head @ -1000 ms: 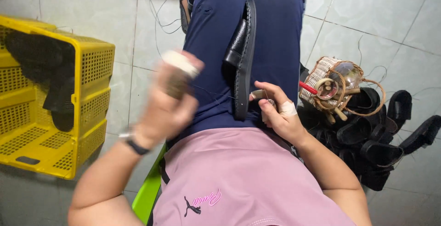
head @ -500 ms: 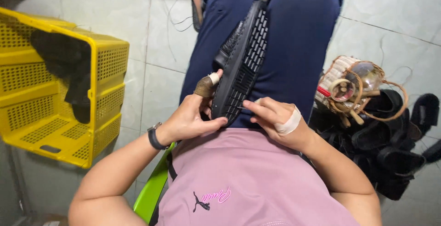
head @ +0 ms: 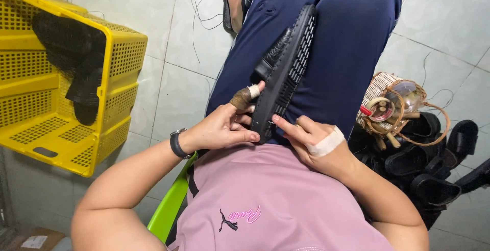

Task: Hand-sewing a shoe sole to the upper using a needle and thread while sitting on a low stool.

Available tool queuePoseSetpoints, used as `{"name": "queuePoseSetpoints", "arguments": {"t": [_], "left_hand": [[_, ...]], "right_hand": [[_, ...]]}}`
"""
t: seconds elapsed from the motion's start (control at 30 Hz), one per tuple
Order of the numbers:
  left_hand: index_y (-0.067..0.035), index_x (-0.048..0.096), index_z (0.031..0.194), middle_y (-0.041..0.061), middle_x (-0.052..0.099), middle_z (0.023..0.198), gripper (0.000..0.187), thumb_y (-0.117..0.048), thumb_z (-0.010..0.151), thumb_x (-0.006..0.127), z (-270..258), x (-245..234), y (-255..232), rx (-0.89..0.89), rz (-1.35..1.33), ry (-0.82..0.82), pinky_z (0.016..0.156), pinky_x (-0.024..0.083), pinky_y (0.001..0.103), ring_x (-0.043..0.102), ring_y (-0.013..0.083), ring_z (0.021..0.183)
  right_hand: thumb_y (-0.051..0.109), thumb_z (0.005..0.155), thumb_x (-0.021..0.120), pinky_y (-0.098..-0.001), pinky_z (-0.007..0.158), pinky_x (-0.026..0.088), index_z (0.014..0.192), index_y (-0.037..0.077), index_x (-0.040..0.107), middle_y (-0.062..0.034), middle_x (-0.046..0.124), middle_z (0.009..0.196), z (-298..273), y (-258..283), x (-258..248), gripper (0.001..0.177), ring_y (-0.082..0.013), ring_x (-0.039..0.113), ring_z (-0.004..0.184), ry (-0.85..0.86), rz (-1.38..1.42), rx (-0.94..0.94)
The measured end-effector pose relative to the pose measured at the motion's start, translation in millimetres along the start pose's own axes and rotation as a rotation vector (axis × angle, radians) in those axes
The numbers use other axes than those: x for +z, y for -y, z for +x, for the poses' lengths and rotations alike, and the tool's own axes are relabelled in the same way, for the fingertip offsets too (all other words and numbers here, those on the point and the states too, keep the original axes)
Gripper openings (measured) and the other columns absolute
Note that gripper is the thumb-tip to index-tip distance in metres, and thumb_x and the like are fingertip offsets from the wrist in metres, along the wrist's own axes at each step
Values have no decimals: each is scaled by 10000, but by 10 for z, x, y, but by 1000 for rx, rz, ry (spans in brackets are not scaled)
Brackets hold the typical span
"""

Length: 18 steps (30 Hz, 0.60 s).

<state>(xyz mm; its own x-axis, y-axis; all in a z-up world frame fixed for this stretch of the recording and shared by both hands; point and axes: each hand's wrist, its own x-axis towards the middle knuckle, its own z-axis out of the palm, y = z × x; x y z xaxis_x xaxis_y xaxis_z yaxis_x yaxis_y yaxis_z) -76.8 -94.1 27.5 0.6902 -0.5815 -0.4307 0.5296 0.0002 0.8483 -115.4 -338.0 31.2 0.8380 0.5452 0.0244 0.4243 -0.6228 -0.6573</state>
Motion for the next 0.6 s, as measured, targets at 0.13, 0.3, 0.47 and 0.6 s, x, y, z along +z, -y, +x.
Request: {"name": "queuePoseSetpoints", "arguments": {"t": [0.13,0.3,0.47,0.6], "left_hand": [[-66,370,1443,124,532,1067,861,1,705,808,47,111,95,12,-54,-60,711,609,282,638,165,838],[-32,451,1381,141,568,999,848,9,640,861,58,208,65,66,-111,-143,665,614,259,679,171,751],[18,582,1201,146,628,881,658,-49,620,883,59,220,57,39,-133,-151,626,611,256,684,174,702],[66,588,1125,160,644,821,603,-58,616,885,79,187,33,41,-166,-149,611,607,257,672,164,692]], "right_hand": [[231,919,533,-335,455,529,1268,216,608,-20,525,678,-73,-17,-7,357,-243,618,497,15,9,45],[163,871,600,-361,429,515,1233,121,624,-50,585,723,-110,-116,166,365,-279,625,494,-45,205,36],[56,824,640,-376,424,506,1316,59,549,-98,621,777,-187,-274,301,501,-301,614,494,-85,293,-35],[31,800,653,-362,418,506,1312,49,554,-104,603,758,-71,-294,273,522,-286,584,456,-77,274,-84]]}}
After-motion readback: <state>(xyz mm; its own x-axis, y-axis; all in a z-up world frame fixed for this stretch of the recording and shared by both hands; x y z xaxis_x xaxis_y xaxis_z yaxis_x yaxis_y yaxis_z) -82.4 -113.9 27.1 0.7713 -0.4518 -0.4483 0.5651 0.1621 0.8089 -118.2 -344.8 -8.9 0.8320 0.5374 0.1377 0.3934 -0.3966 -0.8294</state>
